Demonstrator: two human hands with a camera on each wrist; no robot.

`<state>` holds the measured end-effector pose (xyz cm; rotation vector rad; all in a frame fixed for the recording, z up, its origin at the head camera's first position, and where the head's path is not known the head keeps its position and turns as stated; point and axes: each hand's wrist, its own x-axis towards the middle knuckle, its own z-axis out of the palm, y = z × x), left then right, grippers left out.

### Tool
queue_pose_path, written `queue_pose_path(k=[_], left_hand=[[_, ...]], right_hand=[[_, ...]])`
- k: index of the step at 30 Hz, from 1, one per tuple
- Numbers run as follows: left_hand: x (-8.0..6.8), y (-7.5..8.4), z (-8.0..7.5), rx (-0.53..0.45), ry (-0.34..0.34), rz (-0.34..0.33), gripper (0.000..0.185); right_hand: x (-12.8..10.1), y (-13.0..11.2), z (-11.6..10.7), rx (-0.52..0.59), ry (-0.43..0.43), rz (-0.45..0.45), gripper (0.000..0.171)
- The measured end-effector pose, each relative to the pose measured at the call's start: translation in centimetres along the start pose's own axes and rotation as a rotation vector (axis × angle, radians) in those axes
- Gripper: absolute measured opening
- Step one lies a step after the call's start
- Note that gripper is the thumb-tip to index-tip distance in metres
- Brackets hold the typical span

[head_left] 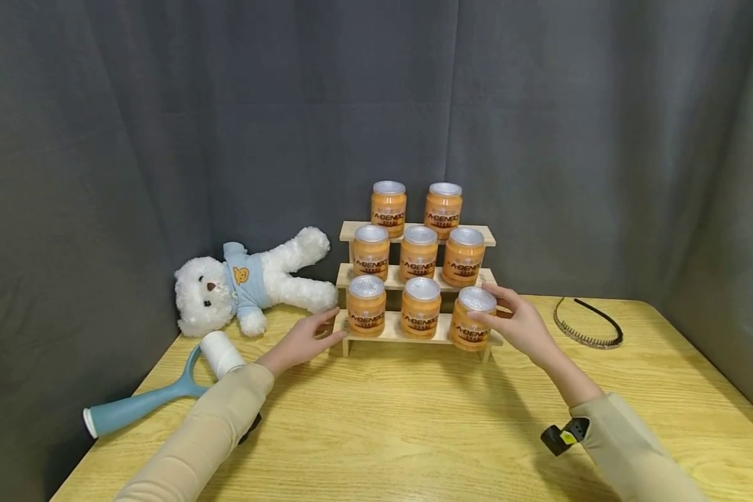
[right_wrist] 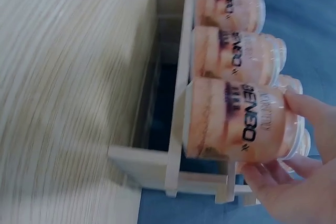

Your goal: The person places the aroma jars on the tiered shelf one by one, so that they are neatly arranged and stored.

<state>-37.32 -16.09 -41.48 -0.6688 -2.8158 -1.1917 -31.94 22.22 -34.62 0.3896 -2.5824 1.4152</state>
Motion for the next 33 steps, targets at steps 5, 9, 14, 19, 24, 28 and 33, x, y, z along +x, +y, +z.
queue_pose_path(k=[5, 9, 14, 19, 24, 28, 33], left_hand=[[0.0, 0.0, 0.1, -0.002, -0.004, -0.003, 0.07], [0.0, -0.2, 0.2, -0.014, -0.011, -0.004, 0.071], [0.0, -0.5, 0.2, -0.015, -0.001, -0.006, 0.071], [0.2, -0.3, 0.1, -0.026, -0.004, -0.007, 0.072], [0.4, -0.2, 0.2, -0.027, -0.018, -0.004, 0.073], [0.4, -0.1, 0.1, -0.01, -0.005, 0.001, 0.072], [0.2, -0.2, 0.1, -0.009, -0.008, -0.006, 0.072]], right_hand=[[0.3, 0.6, -0.1, -0.033, 0.003, -0.033, 0.07], [0.5, 0.8, -0.1, -0.029, 0.006, -0.028, 0.071], [0.7, 0.8, -0.2, -0.048, 0.008, -0.034, 0.071], [1.0, 0.9, -0.4, -0.081, 0.017, -0.034, 0.073], [1.2, 1.0, -0.6, -0.099, 0.027, -0.033, 0.073], [1.3, 0.9, -0.6, -0.096, 0.029, -0.034, 0.074], [1.4, 0.8, -0.5, -0.089, 0.023, -0.023, 0.074]])
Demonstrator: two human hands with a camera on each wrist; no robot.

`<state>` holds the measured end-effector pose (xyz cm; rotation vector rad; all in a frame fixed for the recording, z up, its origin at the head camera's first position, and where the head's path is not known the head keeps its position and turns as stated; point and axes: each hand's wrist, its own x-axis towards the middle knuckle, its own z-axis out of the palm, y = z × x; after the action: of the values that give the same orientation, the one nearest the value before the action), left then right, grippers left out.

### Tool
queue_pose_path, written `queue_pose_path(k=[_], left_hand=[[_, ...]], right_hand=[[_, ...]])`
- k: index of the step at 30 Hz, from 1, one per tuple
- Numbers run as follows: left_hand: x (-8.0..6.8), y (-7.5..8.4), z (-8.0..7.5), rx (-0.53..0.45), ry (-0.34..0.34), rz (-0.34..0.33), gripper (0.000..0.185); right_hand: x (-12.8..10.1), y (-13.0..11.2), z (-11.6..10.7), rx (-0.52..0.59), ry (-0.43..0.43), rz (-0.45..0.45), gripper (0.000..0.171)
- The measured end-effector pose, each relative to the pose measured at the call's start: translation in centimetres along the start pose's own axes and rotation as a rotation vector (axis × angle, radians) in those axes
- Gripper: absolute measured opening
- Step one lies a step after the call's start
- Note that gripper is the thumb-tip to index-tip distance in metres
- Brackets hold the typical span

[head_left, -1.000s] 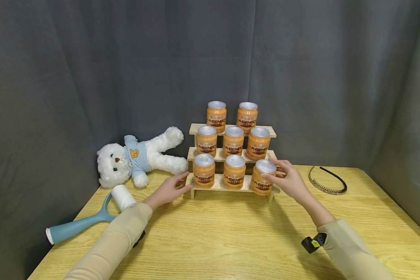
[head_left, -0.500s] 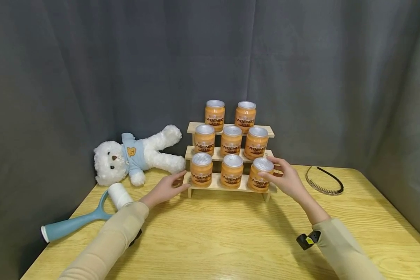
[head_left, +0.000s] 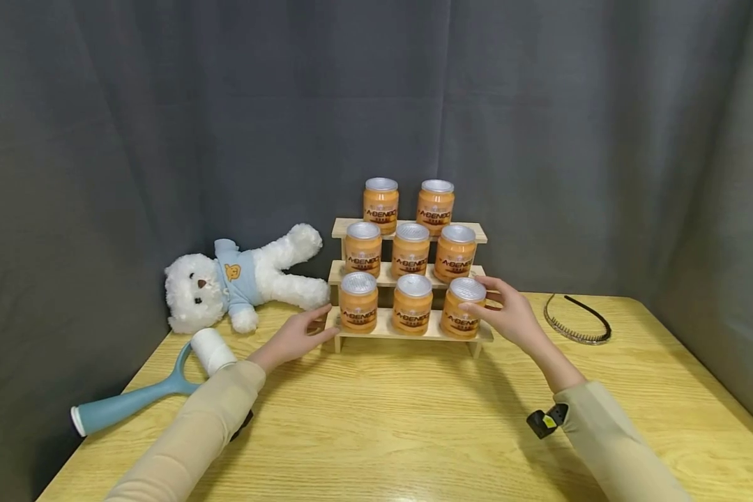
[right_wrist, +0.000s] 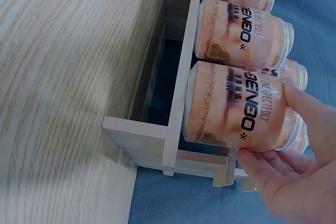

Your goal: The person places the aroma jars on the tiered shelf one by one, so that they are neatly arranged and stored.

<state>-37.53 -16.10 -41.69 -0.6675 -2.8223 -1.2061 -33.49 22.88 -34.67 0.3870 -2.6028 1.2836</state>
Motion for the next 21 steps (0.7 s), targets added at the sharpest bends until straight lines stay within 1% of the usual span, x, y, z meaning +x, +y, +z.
queue_pose_path(k=[6, 10, 14, 21], left_hand=[[0.1, -0.08, 0.23, 0.004, -0.007, 0.001, 0.072], [0.25, -0.15, 0.16, 0.018, -0.001, 0.009, 0.073], [0.23, 0.0, -0.03, 0.013, 0.006, 0.002, 0.073], [0.29, 0.22, -0.13, 0.006, 0.002, 0.011, 0.069]], right_hand=[[0.02, 0.19, -0.02, -0.018, -0.004, 0.013, 0.075], [0.04, 0.31, 0.01, -0.006, -0.001, 0.016, 0.076], [0.06, 0.3, 0.21, 0.011, 0.009, 0.008, 0.075], [-0.4, 0.2, 0.16, -0.05, 0.06, -0.026, 0.074]])
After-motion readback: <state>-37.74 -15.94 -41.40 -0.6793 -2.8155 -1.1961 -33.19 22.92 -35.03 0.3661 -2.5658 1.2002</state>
